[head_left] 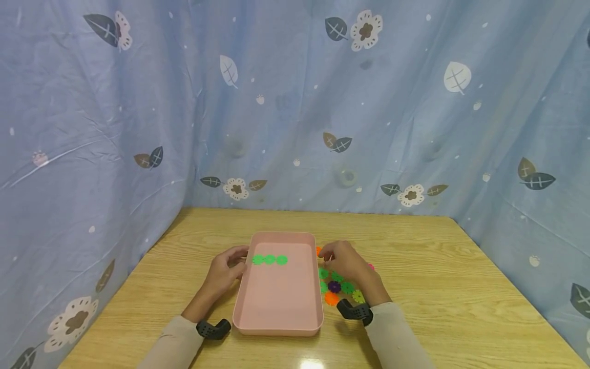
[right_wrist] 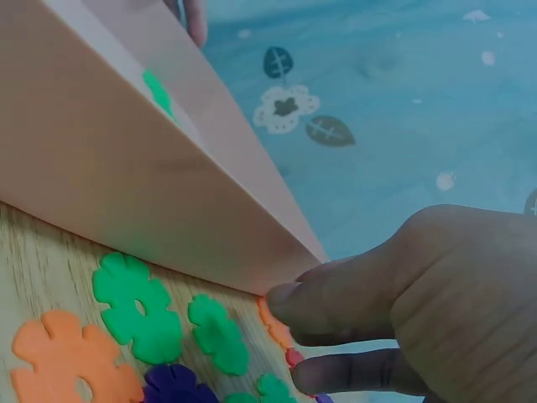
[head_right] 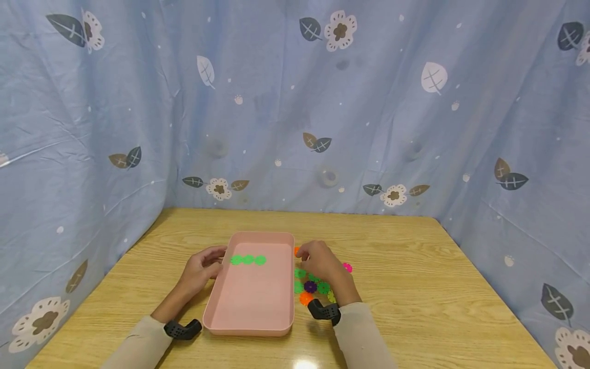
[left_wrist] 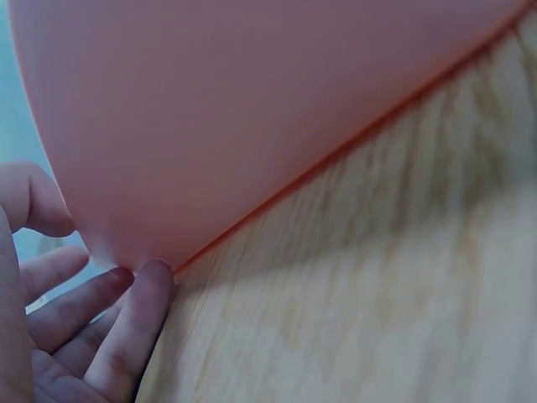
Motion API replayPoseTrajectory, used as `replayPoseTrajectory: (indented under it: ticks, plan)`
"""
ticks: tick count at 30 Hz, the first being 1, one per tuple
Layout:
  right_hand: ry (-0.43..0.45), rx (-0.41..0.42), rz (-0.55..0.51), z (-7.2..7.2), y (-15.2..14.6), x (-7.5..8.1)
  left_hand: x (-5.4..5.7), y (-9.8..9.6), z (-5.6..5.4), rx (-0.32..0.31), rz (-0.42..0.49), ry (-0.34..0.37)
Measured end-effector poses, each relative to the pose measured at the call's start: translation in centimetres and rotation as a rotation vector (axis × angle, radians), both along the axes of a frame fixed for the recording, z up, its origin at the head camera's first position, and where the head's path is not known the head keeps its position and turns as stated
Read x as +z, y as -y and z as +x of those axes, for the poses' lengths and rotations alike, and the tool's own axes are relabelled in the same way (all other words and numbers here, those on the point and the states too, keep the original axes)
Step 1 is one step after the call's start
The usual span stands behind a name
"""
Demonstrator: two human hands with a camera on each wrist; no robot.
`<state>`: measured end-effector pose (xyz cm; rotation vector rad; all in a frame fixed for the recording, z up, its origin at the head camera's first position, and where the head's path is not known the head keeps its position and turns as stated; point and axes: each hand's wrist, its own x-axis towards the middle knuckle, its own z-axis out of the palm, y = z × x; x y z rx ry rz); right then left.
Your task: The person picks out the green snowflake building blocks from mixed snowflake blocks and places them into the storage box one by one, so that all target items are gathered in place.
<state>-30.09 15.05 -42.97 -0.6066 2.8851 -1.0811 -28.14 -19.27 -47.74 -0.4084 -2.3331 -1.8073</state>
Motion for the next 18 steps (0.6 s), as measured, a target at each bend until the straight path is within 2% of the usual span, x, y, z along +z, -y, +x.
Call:
replayPoseTrajectory:
  ticks: [3,6,11,14,18]
  plan:
    - [0.033,0.036,0.001,-0.1,0.1,-0.2,0.0,0.0,0.0,0.009,-0.01,0.009]
    - [0.047,0.064,0.017,-0.1,0.2,-0.4,0.6,-0.2,0.4,0.008,-0.014,0.022]
    - [0.008,0.113,0.077,-0.1,0.4,-0.7,1.5,-0.5,1.0,0.0,-0.014,0.023]
    - [-0.017,0.135,0.108,-0.2,0.5,-0.8,1.0,-0.4,0.6,0.008,-0.023,0.012]
    - [0.009,0.108,0.109,-0.1,0.6,-1.0,0.1,-0.1,0.0,0.011,-0.017,0.006]
